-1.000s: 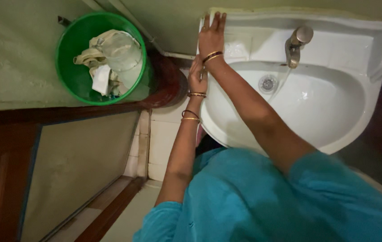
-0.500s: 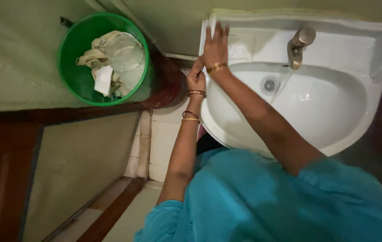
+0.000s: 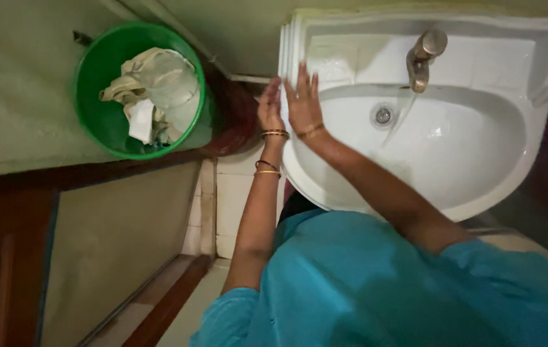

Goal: The person washes their hands in a sink under running water by rubbing their palms, fingers, and the backs of their hands together repeatedly.

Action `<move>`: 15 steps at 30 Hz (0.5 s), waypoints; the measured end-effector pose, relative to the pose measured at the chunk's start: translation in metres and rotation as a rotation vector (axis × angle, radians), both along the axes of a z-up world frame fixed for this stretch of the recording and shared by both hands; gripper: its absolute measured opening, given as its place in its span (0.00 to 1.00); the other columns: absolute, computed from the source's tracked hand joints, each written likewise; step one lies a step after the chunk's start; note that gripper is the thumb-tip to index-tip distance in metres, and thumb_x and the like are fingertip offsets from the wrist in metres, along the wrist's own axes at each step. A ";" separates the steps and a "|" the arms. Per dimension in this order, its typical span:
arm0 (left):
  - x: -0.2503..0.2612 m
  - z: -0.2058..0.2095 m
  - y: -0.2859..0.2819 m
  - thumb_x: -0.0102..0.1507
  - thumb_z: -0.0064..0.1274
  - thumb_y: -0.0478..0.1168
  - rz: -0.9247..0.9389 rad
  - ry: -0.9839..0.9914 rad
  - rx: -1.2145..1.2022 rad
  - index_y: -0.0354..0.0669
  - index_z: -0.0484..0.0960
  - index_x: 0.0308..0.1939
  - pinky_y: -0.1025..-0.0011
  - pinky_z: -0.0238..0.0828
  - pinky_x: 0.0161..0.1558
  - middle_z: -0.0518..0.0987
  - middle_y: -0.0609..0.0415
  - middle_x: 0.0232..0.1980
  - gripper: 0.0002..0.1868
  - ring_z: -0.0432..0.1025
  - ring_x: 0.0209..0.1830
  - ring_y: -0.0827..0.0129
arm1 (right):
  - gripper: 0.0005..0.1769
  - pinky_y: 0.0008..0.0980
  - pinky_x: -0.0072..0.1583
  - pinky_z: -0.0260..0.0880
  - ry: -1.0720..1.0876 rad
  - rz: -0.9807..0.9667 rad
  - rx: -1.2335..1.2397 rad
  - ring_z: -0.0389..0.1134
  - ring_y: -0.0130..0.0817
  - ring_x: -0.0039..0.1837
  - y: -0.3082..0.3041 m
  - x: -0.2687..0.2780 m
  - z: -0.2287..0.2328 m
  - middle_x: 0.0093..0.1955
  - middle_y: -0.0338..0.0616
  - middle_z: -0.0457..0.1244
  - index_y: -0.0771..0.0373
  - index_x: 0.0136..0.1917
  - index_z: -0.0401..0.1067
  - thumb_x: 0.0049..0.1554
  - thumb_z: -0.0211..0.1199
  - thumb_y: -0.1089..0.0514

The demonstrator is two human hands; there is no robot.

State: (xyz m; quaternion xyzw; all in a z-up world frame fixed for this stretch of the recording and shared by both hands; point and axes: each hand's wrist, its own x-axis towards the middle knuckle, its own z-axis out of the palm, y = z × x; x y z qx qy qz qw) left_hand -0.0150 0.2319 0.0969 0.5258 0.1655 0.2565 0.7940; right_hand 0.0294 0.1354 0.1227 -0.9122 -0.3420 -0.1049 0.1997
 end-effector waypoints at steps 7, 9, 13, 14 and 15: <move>0.001 0.000 0.003 0.70 0.41 0.32 0.029 -0.030 -0.062 0.27 0.70 0.70 0.59 0.56 0.79 0.71 0.38 0.73 0.24 0.64 0.76 0.54 | 0.32 0.65 0.81 0.37 0.018 -0.026 0.045 0.39 0.63 0.86 -0.005 -0.020 0.031 0.81 0.78 0.45 0.58 0.80 0.59 0.63 0.56 0.66; 0.001 0.001 0.002 0.70 0.43 0.33 0.035 0.052 0.000 0.25 0.70 0.70 0.58 0.58 0.77 0.71 0.36 0.73 0.24 0.65 0.75 0.53 | 0.36 0.66 0.78 0.37 0.198 -0.115 -0.028 0.39 0.69 0.81 0.012 0.007 0.043 0.75 0.85 0.44 0.49 0.82 0.58 0.61 0.56 0.60; 0.000 -0.005 0.003 0.71 0.41 0.39 -0.006 -0.083 -0.036 0.25 0.66 0.72 0.59 0.55 0.79 0.68 0.38 0.75 0.27 0.63 0.77 0.55 | 0.30 0.67 0.78 0.35 0.195 -0.200 0.097 0.39 0.68 0.82 0.034 0.056 0.059 0.78 0.81 0.42 0.52 0.81 0.57 0.68 0.54 0.53; 0.000 -0.005 0.004 0.71 0.41 0.39 -0.009 -0.082 -0.036 0.25 0.66 0.72 0.59 0.55 0.79 0.68 0.38 0.75 0.27 0.63 0.77 0.55 | 0.29 0.67 0.77 0.34 0.216 -0.203 0.066 0.38 0.68 0.82 0.035 0.059 0.062 0.78 0.82 0.41 0.52 0.80 0.59 0.67 0.54 0.51; -0.001 -0.006 0.003 0.72 0.41 0.42 -0.001 -0.057 -0.043 0.25 0.66 0.72 0.59 0.54 0.79 0.68 0.37 0.75 0.28 0.63 0.77 0.55 | 0.29 0.67 0.77 0.34 0.217 -0.207 0.065 0.38 0.68 0.82 0.031 0.055 0.063 0.78 0.82 0.41 0.52 0.80 0.59 0.67 0.54 0.51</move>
